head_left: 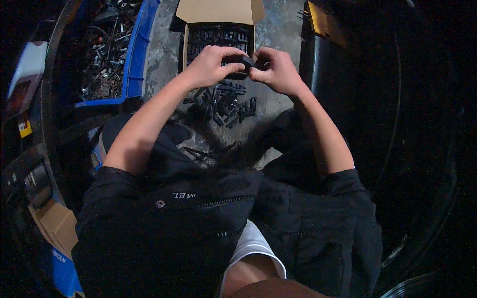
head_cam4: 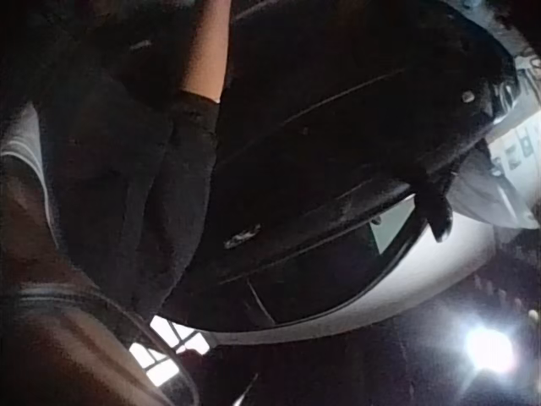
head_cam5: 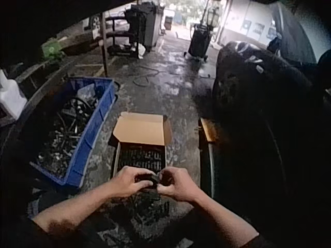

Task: The person sits on the floor and repeatedly picks up small black plastic components from a pile, snaps them together, and places the assembled units into a cardboard box. The person continues this cycle of picking, assembling, and placing throughout the clip.

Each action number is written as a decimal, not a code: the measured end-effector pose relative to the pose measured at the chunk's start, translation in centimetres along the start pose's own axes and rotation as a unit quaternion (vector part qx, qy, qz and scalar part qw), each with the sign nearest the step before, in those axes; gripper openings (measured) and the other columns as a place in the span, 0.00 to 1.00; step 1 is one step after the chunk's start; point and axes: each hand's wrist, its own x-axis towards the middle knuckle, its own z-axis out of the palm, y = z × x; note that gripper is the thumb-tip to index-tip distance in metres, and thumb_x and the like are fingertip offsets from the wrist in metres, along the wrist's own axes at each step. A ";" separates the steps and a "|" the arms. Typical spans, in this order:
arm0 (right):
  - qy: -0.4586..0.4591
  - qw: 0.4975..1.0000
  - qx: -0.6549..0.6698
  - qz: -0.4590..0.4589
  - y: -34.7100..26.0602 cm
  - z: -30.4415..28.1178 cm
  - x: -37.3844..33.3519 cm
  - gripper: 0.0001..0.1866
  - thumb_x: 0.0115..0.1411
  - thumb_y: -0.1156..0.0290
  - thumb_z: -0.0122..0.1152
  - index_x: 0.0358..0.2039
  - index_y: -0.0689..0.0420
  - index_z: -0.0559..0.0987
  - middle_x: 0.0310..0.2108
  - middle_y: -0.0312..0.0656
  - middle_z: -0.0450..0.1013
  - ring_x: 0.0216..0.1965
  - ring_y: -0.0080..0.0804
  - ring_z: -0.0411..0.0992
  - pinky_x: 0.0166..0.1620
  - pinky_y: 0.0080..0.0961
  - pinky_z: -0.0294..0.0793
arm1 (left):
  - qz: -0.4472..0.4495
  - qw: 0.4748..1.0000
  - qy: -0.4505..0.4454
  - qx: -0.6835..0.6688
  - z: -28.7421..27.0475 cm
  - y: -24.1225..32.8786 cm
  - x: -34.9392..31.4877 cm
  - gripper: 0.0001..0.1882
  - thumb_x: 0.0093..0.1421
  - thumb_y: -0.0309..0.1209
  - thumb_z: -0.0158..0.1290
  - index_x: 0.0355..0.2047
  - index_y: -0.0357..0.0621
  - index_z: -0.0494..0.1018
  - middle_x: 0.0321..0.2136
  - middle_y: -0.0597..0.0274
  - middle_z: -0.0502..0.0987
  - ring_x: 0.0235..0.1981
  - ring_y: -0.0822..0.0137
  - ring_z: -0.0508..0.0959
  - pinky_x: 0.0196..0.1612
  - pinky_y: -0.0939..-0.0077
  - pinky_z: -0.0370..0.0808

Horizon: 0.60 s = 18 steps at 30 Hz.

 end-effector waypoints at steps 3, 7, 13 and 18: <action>-0.038 0.999 -0.034 0.000 -0.7 0.2 0.1 0.15 0.51 0.66 0.67 0.31 0.65 0.76 0.24 0.40 0.73 0.29 0.22 0.72 0.36 0.23 0.73 | -0.022 0.999 -0.035 -0.008 0.4 -0.6 -0.3 0.15 0.58 0.33 0.60 0.44 0.40 0.79 0.34 0.51 0.82 0.36 0.60 0.83 0.41 0.69 0.77; -0.030 0.998 0.056 0.002 1.2 0.5 -0.2 0.17 0.50 0.63 0.69 0.32 0.63 0.77 0.25 0.41 0.75 0.29 0.25 0.72 0.35 0.24 0.73 | -0.021 1.000 -0.019 0.013 0.2 -0.3 -0.2 0.15 0.59 0.34 0.60 0.44 0.40 0.79 0.35 0.50 0.82 0.37 0.59 0.83 0.40 0.67 0.76; -0.024 0.983 0.183 0.012 0.6 -0.9 0.9 0.14 0.58 0.67 0.68 0.41 0.59 0.76 0.33 0.35 0.75 0.35 0.20 0.72 0.37 0.19 0.74 | -0.020 0.997 0.070 -0.010 0.5 -1.2 0.2 0.20 0.63 0.37 0.57 0.51 0.38 0.76 0.40 0.54 0.82 0.41 0.65 0.81 0.47 0.70 0.76; 0.013 0.996 0.089 -0.027 1.9 0.5 1.6 0.22 0.56 0.67 0.70 0.50 0.57 0.76 0.37 0.40 0.78 0.38 0.24 0.76 0.41 0.25 0.77 | -0.047 0.996 0.069 -0.025 -0.2 -0.7 -0.3 0.19 0.63 0.37 0.56 0.51 0.41 0.76 0.39 0.54 0.82 0.40 0.65 0.81 0.45 0.69 0.77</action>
